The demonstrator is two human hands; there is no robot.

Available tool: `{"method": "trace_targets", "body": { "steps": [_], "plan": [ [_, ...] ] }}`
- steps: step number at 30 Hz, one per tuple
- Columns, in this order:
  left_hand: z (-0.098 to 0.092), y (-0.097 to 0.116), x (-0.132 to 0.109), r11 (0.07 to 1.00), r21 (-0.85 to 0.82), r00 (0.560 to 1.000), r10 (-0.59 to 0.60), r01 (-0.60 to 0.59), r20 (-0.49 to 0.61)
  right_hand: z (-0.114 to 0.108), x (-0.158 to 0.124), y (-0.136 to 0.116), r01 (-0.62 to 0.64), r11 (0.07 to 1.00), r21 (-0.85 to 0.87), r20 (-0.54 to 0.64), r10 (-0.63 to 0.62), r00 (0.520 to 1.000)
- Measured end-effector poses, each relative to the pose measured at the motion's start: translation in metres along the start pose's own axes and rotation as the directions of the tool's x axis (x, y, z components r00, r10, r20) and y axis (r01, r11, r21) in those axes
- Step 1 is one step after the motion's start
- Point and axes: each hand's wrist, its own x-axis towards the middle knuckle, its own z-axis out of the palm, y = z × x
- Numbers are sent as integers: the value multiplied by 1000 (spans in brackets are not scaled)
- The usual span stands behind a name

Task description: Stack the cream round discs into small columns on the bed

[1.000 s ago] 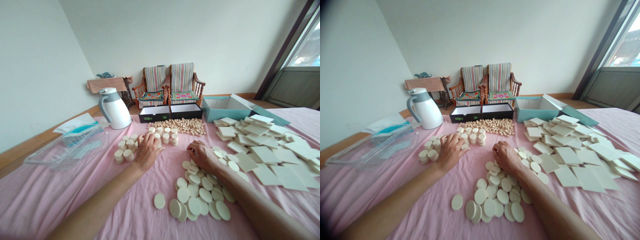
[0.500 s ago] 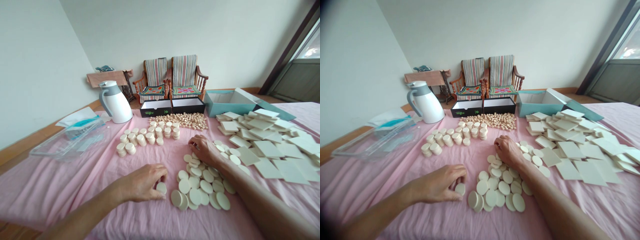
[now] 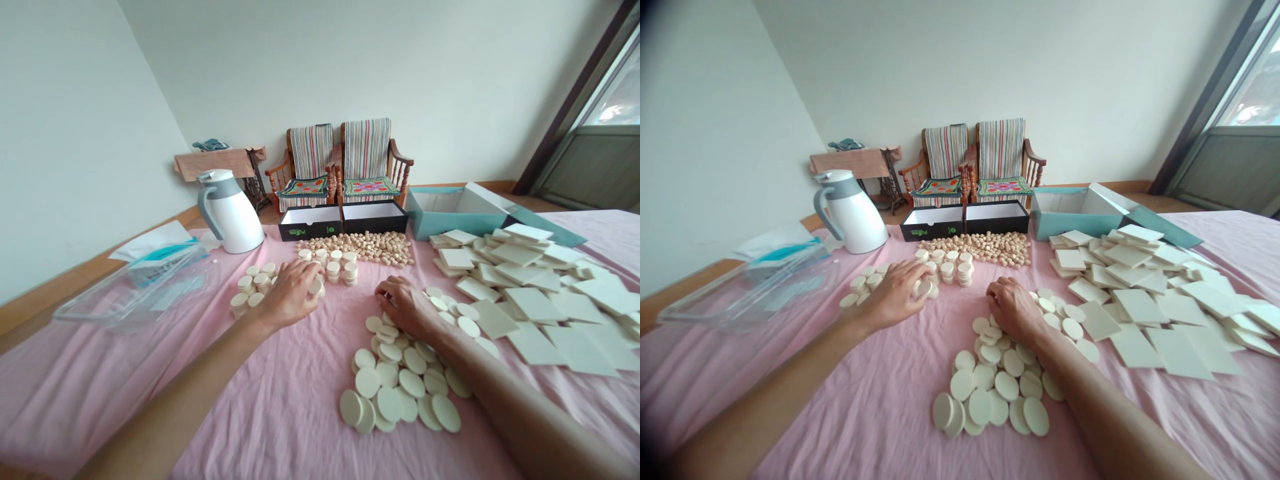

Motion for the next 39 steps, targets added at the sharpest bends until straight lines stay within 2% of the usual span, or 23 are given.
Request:
{"method": "trace_targets", "body": {
  "steps": [5,9,13,15,17,18,20,22,24,27,31,34,39],
  "plan": [
    [12,-10,10,993,113,999,26,-31,46,0,0,-1,7,1000,3,-5,-7,1000],
    [18,-11,9,994,105,999,28,-33,47,0,0,0,11,1000,8,-4,-11,1000],
    [10,-5,4,999,-28,999,38,-38,7,1,1,1,9,1000,6,-5,-9,1000],
    [-1,5,-1,980,-185,994,92,-80,58,1,1,2,6,1000,3,3,-6,1000],
    [-13,18,-9,920,-377,968,186,-112,166,1,1,2,5,1000,-1,10,-5,1000],
    [-19,25,-14,885,-449,940,251,-126,230,1,1,2,5,1000,-2,13,-5,1000],
    [-28,41,-26,821,-548,886,363,-158,288,1,1,3,7,1000,-2,14,-7,1000],
    [-30,55,-39,794,-577,838,438,-192,324,0,1,2,9,1000,0,14,-9,1000],
    [-25,67,-52,815,-516,817,473,-263,330,0,1,2,7,1000,-2,13,-7,1000],
    [-11,77,-65,844,-376,817,500,-383,287,-1,0,1,3,1000,-5,8,-3,1000],
    [2,80,-60,881,-249,832,465,-402,302,0,0,1,7,1000,5,5,-7,1000],
    [7,75,-45,907,-224,873,410,-358,264,0,0,2,8,1000,7,9,-8,1000],
    [15,58,-29,944,-273,945,249,-188,213,0,1,2,3,1000,5,22,-3,1000]
  ]
}}
